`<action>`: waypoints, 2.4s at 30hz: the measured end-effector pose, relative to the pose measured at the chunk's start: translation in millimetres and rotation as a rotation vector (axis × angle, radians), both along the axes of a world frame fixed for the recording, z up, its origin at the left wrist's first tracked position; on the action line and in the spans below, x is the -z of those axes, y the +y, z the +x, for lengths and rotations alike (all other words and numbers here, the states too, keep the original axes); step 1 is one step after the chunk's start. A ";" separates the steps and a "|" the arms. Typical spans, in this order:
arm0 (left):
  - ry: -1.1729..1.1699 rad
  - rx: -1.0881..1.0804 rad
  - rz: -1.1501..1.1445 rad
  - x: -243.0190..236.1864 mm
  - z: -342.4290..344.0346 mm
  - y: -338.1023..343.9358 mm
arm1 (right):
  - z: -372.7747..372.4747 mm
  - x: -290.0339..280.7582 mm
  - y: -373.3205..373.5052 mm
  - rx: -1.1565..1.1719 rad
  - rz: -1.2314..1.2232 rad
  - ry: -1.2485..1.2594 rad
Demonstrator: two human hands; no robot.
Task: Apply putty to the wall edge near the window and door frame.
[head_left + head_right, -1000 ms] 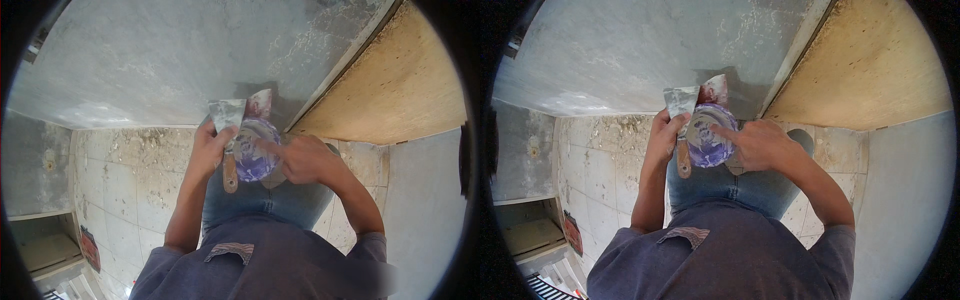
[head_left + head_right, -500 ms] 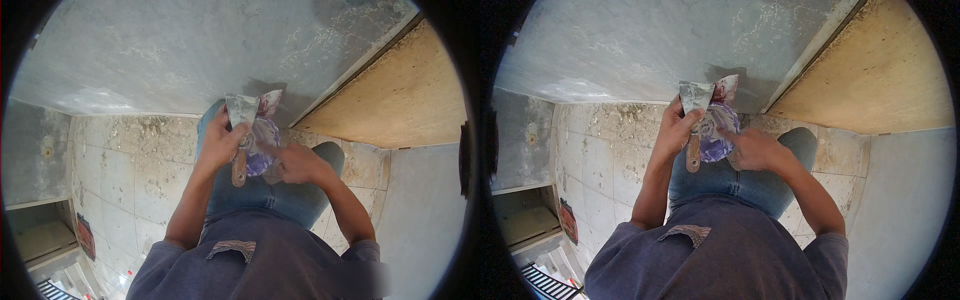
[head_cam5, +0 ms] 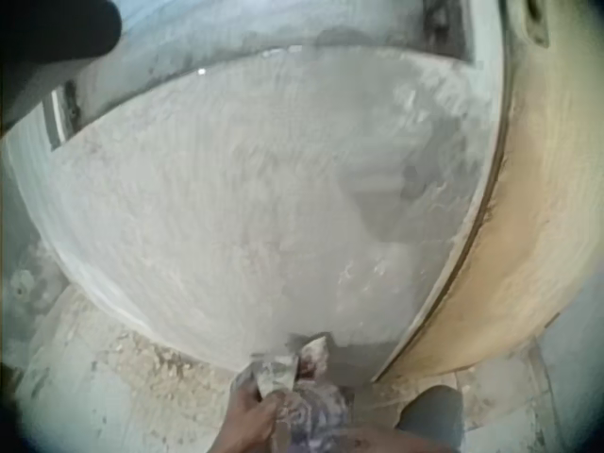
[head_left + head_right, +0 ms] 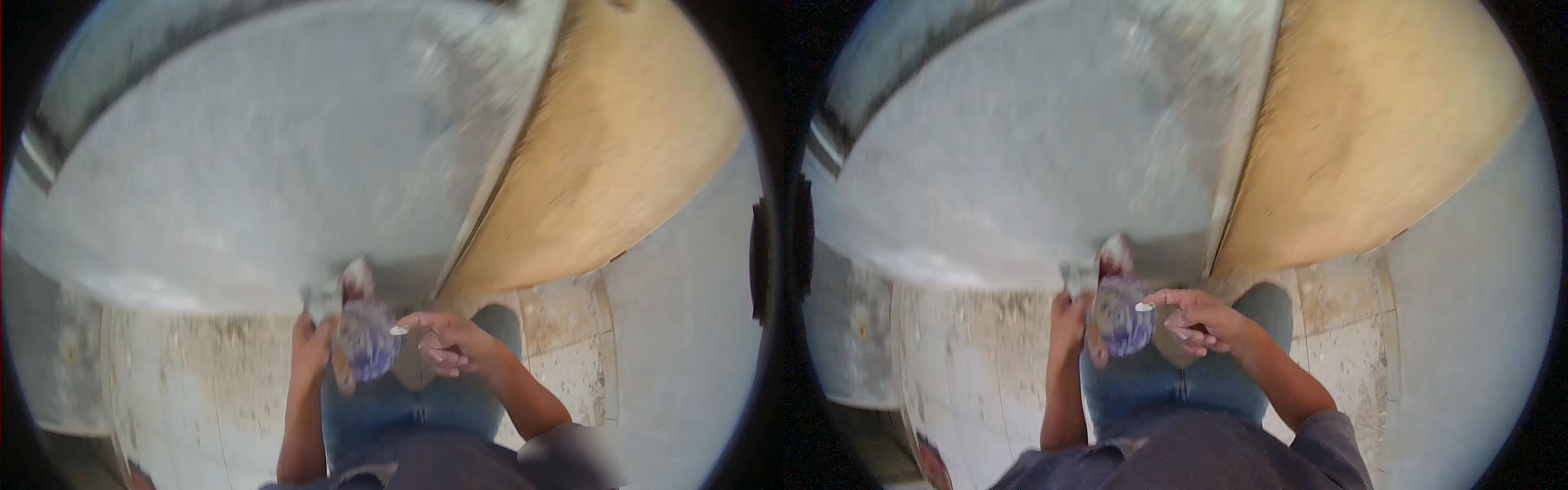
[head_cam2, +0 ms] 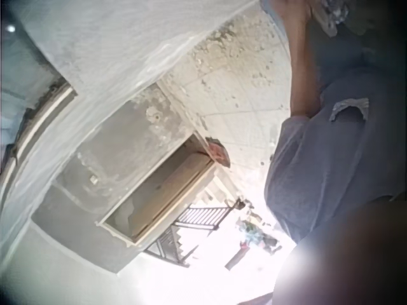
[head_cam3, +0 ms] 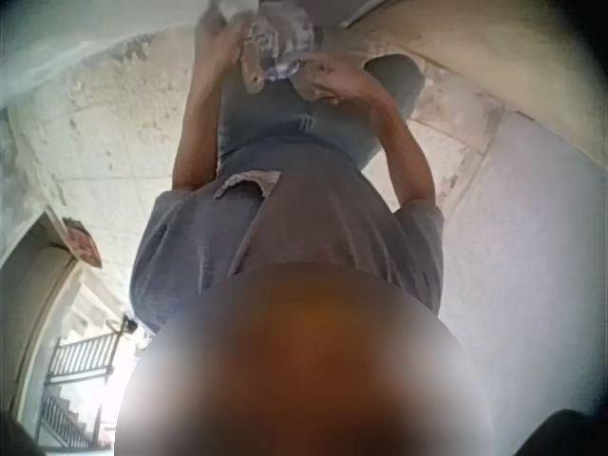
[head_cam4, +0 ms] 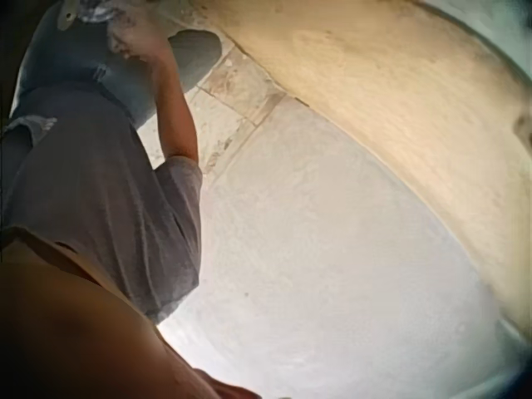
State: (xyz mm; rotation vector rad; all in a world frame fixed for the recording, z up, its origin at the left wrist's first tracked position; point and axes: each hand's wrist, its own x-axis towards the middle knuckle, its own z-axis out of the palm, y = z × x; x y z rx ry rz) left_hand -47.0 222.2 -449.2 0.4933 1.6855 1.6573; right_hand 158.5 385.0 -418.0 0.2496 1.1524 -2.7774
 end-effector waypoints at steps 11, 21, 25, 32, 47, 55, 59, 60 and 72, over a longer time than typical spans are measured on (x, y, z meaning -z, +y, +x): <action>-0.111 0.014 0.134 18.1 -3.6 3.7 | -30.9 -159.3 76.9 1.356 1.692 0.497; -0.157 -0.002 0.141 40.1 -15.3 2.6 | -75.1 -168.9 69.4 1.555 2.208 0.192; -0.173 -0.009 0.134 43.1 -16.0 2.7 | -80.0 -170.6 69.1 1.618 2.290 0.065; -0.162 -0.042 0.146 42.7 -13.2 4.5 | -84.0 -158.1 67.4 1.625 2.418 -0.106; -0.142 0.000 0.131 42.0 -15.1 -2.3 | -73.2 -165.5 54.0 1.730 2.480 -0.050; -0.127 -0.032 0.176 17.0 -5.9 -5.7 | -60.7 -148.4 61.5 1.605 2.603 -0.225; -0.164 -0.032 0.191 4.7 -4.8 -5.1 | -66.7 -164.4 62.9 1.671 2.614 -0.162; -0.172 -0.012 0.215 3.3 -4.9 -5.1 | -69.0 -168.1 64.9 1.634 2.651 -0.194; -0.168 -0.012 0.218 -0.3 -5.4 -8.5 | -46.0 -147.0 73.8 1.611 2.696 -0.227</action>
